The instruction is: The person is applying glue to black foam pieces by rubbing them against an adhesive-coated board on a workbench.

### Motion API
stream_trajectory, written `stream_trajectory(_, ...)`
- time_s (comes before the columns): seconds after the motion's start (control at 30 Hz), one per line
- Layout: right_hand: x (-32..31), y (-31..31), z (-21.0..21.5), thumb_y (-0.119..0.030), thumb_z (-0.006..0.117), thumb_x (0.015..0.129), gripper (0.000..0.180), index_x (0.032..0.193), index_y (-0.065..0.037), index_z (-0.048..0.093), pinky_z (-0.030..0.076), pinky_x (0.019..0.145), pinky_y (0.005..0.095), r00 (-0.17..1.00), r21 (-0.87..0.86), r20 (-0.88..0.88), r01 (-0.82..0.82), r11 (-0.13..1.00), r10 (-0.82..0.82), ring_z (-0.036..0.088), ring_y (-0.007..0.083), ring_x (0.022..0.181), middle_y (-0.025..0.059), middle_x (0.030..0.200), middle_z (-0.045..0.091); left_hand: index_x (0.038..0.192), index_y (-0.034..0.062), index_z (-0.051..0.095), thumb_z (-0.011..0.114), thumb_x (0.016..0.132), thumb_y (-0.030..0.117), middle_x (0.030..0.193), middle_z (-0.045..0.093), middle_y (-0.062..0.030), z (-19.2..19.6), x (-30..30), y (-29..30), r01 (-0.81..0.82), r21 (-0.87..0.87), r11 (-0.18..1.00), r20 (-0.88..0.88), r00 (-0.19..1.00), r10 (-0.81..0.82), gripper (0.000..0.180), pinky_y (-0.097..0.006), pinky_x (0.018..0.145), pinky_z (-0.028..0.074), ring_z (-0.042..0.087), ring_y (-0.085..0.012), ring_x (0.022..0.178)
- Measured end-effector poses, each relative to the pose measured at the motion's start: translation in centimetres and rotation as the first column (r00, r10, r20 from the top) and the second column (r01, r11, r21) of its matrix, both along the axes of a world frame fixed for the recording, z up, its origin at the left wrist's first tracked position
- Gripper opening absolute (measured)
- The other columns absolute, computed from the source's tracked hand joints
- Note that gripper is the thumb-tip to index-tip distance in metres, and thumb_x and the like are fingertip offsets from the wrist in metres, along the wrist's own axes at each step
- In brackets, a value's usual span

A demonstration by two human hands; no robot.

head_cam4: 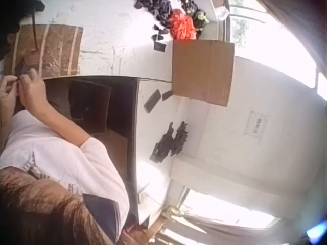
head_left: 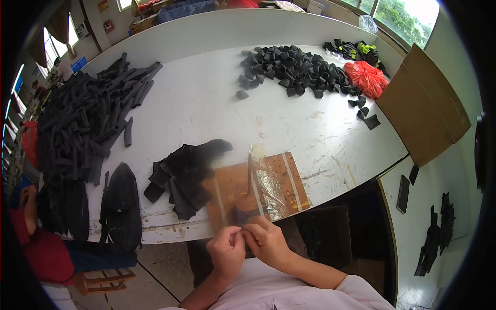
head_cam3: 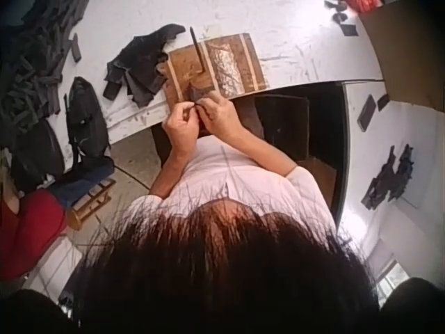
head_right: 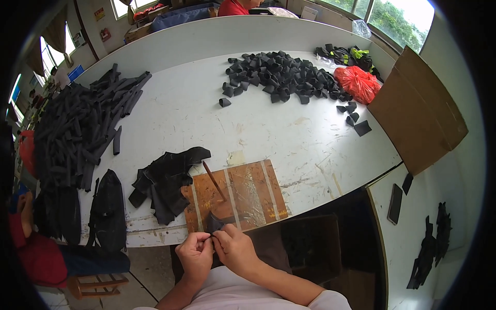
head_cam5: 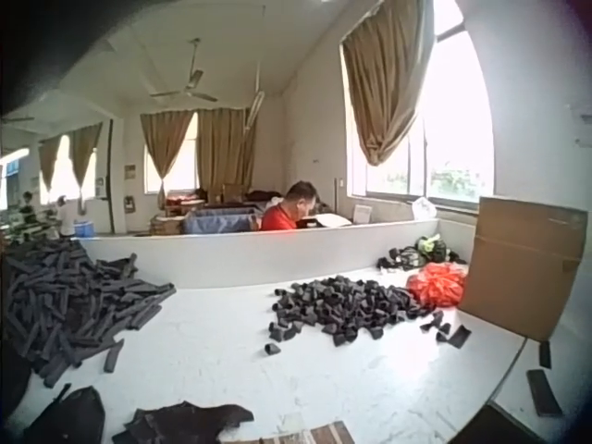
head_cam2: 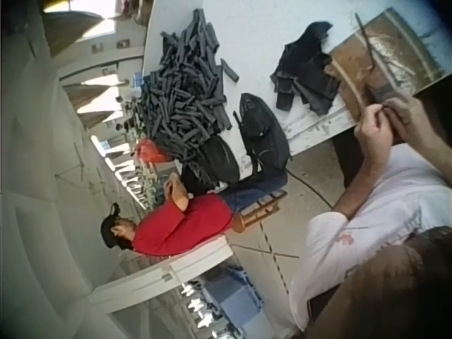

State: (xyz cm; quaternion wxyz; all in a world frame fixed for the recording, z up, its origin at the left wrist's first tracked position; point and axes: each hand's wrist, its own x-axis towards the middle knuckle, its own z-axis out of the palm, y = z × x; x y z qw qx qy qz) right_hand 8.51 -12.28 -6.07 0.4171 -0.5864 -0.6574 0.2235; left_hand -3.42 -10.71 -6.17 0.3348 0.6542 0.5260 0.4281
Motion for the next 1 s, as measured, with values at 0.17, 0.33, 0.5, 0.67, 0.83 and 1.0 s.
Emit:
stream_trajectory(0.17, 0.1, 0.4, -0.8, -0.004, 0.063, 0.067, 0.016, 0.082, -0.002, 0.059, 0.044, 0.051, 0.0308, 0.987, 0.013, -0.097, 0.127, 0.992, -0.125, 0.053, 0.0236, 0.056, 0.0096, 0.069, 0.052, 0.078, -0.0007, 0.053, 0.056, 0.071, -0.011, 0.067, 0.056, -0.0051, 1.0, -0.9, 1.6, 0.264, -0.484, 0.834, 0.644, 0.753, 0.135, 0.012, -0.016, 0.038, 0.032, 0.043, -0.002, 0.045)
stream_trajectory(0.33, 1.2, 0.9, -1.2, -0.002, 0.061, 0.075, 0.005, 0.079, -0.002, 0.061, 0.032, 0.044, 0.02, 0.424, -0.472, -0.853, -0.381, 0.795, -0.304, 0.045, 0.0064, 0.054, -0.0013, 0.066, 0.05, 0.081, -0.0001, 0.05, 0.053, 0.068, -0.011, 0.064, 0.051, -0.0031, 1.8, -1.7, 2.0, 0.528, -0.576, 0.624, 0.773, 0.6, 0.207, 0.017, -0.017, 0.034, 0.025, 0.035, -0.0019, 0.04)
stream_trajectory(0.5, 1.0, 0.6, -1.4, -0.008, 0.061, 0.079, 0.004, 0.078, -0.005, 0.059, 0.033, 0.049, 0.0197, 0.025, -0.372, -0.891, -0.611, 0.699, -0.452, 0.042, 0.006, 0.058, -0.0026, 0.067, 0.05, 0.085, -0.0026, 0.051, 0.044, 0.067, -0.013, 0.067, 0.051, -0.0012, -1.7, 0.0, 1.6, 0.034, -0.297, 0.954, 0.429, 0.898, 0.102, 0.022, -0.017, 0.037, 0.031, 0.04, -0.0026, 0.044)
stream_trajectory(0.67, 0.8, 1.0, -1.9, -0.016, 0.056, 0.084, 0.014, 0.076, -0.007, 0.051, 0.033, 0.051, 0.0183, 0.316, -0.317, -0.933, -0.499, 0.806, -0.172, 0.04, 0.0052, 0.059, -0.0033, 0.068, 0.047, 0.088, -0.0029, 0.049, 0.046, 0.069, -0.013, 0.073, 0.055, -0.0065, -0.6, -0.2, 1.8, 0.122, -0.368, 0.922, 0.521, 0.848, 0.096, 0.022, -0.017, 0.037, 0.035, 0.046, -0.0045, 0.048)
stream_trajectory(0.83, 1.2, 0.5, -2.1, -0.017, 0.056, 0.084, 0.013, 0.077, -0.007, 0.052, 0.036, 0.058, 0.0181, 0.174, -0.318, -0.948, -0.503, 0.803, -0.266, 0.044, 0.0058, 0.063, -0.004, 0.071, 0.048, 0.097, -0.0035, 0.048, 0.048, 0.069, -0.012, 0.09, 0.056, -0.0157, 0.6, -2.1, 1.8, 0.592, -0.404, 0.698, 0.868, 0.488, 0.089, 0.03, -0.017, 0.036, 0.034, 0.041, -0.0051, 0.041)
stream_trajectory(1.0, 1.3, 0.8, 0.8, -0.014, 0.056, 0.084, 0.009, 0.082, -0.005, 0.056, 0.039, 0.069, 0.0218, 0.113, -0.126, -0.991, -0.534, 0.836, -0.077, 0.048, 0.0086, 0.081, -0.0001, 0.091, 0.05, 0.112, -0.0056, 0.045, 0.055, 0.072, -0.009, 0.091, 0.059, -0.0144, 3.6, -1.8, 1.1, 0.872, -0.172, 0.458, 0.97, 0.069, 0.234, 0.041, -0.019, 0.041, 0.039, 0.045, -0.006, 0.045)
